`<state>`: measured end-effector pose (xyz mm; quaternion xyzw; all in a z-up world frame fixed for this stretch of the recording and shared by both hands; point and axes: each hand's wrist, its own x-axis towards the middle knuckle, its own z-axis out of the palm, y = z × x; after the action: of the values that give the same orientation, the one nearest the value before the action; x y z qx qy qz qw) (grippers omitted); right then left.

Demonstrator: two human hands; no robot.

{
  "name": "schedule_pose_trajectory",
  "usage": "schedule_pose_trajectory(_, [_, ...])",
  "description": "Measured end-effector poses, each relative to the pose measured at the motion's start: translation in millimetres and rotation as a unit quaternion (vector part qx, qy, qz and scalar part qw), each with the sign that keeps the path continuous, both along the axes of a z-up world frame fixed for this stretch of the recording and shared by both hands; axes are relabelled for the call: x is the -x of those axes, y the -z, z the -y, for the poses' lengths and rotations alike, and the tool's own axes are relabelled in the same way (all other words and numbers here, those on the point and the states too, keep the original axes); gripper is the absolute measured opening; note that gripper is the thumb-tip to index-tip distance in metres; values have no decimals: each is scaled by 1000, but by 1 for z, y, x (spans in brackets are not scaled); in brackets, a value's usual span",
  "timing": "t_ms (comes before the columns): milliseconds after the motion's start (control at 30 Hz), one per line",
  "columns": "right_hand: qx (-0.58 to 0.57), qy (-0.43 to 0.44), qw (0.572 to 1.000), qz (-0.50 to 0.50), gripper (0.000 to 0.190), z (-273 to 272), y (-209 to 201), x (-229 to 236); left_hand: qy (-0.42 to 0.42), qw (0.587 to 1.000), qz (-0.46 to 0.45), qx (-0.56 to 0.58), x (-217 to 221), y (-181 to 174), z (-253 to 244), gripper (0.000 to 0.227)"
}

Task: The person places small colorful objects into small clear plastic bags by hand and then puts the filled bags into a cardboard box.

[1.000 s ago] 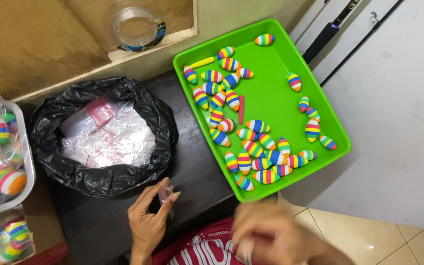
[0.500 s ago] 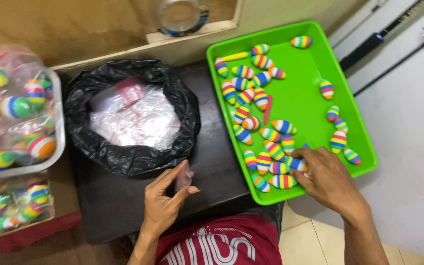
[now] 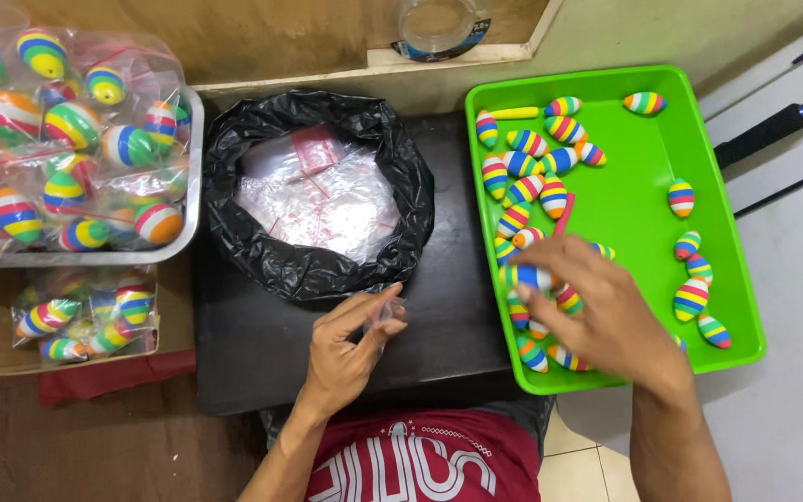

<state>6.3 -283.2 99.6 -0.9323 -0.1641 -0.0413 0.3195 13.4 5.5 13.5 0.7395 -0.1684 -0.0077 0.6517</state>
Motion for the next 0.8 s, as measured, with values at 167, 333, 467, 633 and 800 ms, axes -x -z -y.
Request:
schedule_pose_trajectory(167, [95, 85, 990, -65, 34, 37, 13, -33, -13, 1000, -13, 1, 4, 3, -11, 33])
schedule_pose_trajectory(333, [150, 192, 961, -133, 40, 88, 35, -37, -56, 990, -130, 20, 11, 10, -11, 37])
schedule_pose_trajectory(467, [78, 278, 946, -144, 35, 117, 30, -23, -56, 981, -157, 99, 13, 11, -8, 20])
schedule_pose_trajectory(633, [68, 317, 946, -26, 20, 179, 42, -5, -63, 988, -110, 94, 14, 8, -4, 10])
schedule_pose_trajectory(800, [145, 299, 941, -63, 25, 211, 75, -11, -76, 993, -92, -23, 15, 10, -4, 21])
